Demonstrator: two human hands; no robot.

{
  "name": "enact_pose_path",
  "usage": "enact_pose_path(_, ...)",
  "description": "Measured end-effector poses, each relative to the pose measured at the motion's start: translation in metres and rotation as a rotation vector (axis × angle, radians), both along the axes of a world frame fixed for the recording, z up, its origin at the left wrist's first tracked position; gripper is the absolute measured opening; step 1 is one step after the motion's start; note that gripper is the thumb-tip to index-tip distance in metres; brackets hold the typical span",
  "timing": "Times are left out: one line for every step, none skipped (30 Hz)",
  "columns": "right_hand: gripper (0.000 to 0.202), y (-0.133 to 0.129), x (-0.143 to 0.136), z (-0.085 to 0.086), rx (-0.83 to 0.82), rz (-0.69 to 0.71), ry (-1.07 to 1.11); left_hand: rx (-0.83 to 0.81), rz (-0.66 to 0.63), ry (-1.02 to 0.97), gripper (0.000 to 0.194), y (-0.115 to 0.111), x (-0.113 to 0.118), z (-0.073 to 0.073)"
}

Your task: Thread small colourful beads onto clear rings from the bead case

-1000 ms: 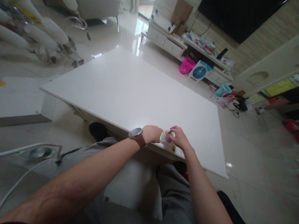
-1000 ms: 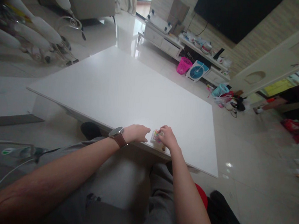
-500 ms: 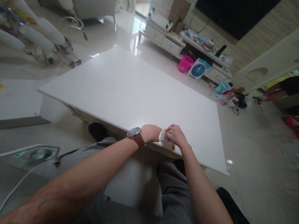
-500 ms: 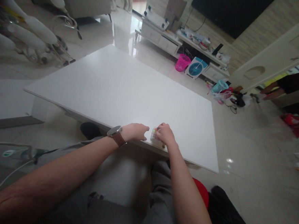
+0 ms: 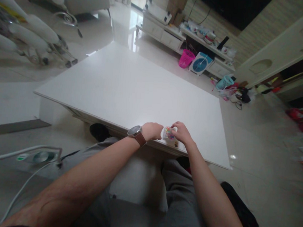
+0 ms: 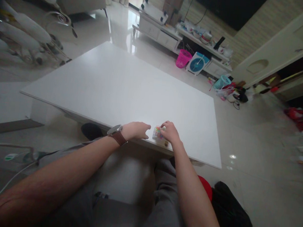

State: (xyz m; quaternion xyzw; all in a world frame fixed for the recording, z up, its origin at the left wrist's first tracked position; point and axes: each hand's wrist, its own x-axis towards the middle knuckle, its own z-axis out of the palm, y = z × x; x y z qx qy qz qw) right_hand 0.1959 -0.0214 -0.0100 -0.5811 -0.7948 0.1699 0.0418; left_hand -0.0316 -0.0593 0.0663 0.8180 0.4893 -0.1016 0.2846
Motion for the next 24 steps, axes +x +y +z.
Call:
enact_pose_path(0.014,0.0,0.0,0.001,-0.003,-0.004,0.002,-0.001,0.001,-0.001,0.042,0.0,0.0,0.0)
enact_pose_path(0.015,0.0,0.0,0.001,-0.009,-0.007,0.002,0.001,0.001,-0.002,0.042,0.0,0.0,0.0)
enact_pose_path(0.017,-0.001,0.0,0.002,-0.017,-0.008,0.002,0.001,0.002,-0.002,0.043,0.0,0.0,0.0)
enact_pose_path(0.019,-0.001,0.0,0.003,-0.03,-0.002,0.002,0.0,0.004,-0.001,0.044,0.0,0.0,-0.001)
enact_pose_path(0.023,-0.002,0.0,0.003,-0.049,0.009,0.007,-0.005,0.006,0.001,0.046,0.001,0.0,-0.002)
enact_pose_path(0.028,-0.004,-0.001,0.003,-0.071,0.024,0.018,-0.008,0.008,0.003,0.047,0.001,0.0,-0.003)
enact_pose_path(0.035,-0.005,-0.002,0.002,-0.092,0.044,0.032,-0.008,0.008,0.004,0.048,0.002,0.0,-0.005)
enact_pose_path(0.044,-0.007,-0.003,0.001,-0.11,0.064,0.046,-0.005,0.006,0.005,0.048,0.002,0.0,-0.007)
enact_pose_path(0.055,-0.009,-0.005,-0.001,-0.121,0.083,0.056,0.0,0.004,0.006,0.048,0.002,0.001,-0.008)
enact_pose_path(0.065,-0.011,-0.007,-0.003,-0.127,0.098,0.058,0.006,0.0,0.006,0.048,0.002,0.001,-0.009)
enact_pose_path(0.074,-0.012,-0.009,-0.006,-0.128,0.109,0.051,0.011,-0.005,0.007,0.048,0.002,0.001,-0.01)
enact_pose_path(0.082,-0.013,-0.012,-0.009,-0.128,0.113,0.037,0.017,-0.011,0.007,0.049,0.002,0.001,-0.011)
enact_pose_path(0.086,-0.014,-0.014,-0.011,-0.128,0.11,0.018,0.02,-0.015,0.007,0.049,0.002,0.001,-0.011)
enact_pose_path(0.088,-0.015,-0.017,-0.014,-0.131,0.103,-0.006,0.024,-0.018,0.006,0.049,0.001,0.001,-0.011)
enact_pose_path(0.088,-0.015,-0.019,-0.015,-0.137,0.098,-0.032,0.025,-0.019,0.005,0.049,0.001,0.001,-0.011)
enact_pose_path(0.087,-0.015,-0.021,-0.017,-0.145,0.094,-0.058,0.025,-0.018,0.006,0.049,0.001,0.001,-0.01)
enact_pose_path(0.084,-0.015,-0.022,-0.018,-0.154,0.094,-0.081,0.026,-0.019,0.006,0.049,0.001,0.001,-0.01)
enact_pose_path(0.079,-0.014,-0.024,-0.018,-0.158,0.096,-0.101,0.026,-0.021,0.006,0.049,0.001,0.001,-0.01)
enact_pose_path(0.073,-0.014,-0.024,-0.017,-0.158,0.097,-0.118,0.024,-0.025,0.006,0.049,0.001,0.001,-0.01)
enact_pose_path(0.068,-0.014,-0.024,-0.017,-0.154,0.094,-0.131,0.022,-0.029,0.008,0.049,0.001,0.001,-0.01)
enact_pose_path(0.063,-0.014,-0.024,-0.016,-0.148,0.088,-0.143,0.019,-0.033,0.009,0.048,0.001,0.001,-0.01)
enact_pose_path(0.06,-0.014,-0.023,-0.015,-0.141,0.078,-0.154,0.015,-0.036,0.012,0.048,0.001,0.001,-0.009)
enact_pose_path(0.059,-0.014,-0.022,-0.014,-0.134,0.066,-0.164,0.009,-0.037,0.015,0.048,0.001,0.001,-0.009)
enact_pose_path(0.06,-0.013,-0.019,-0.013,-0.129,0.051,-0.174,0.002,-0.035,0.019,0.048,0.001,0.001,-0.007)
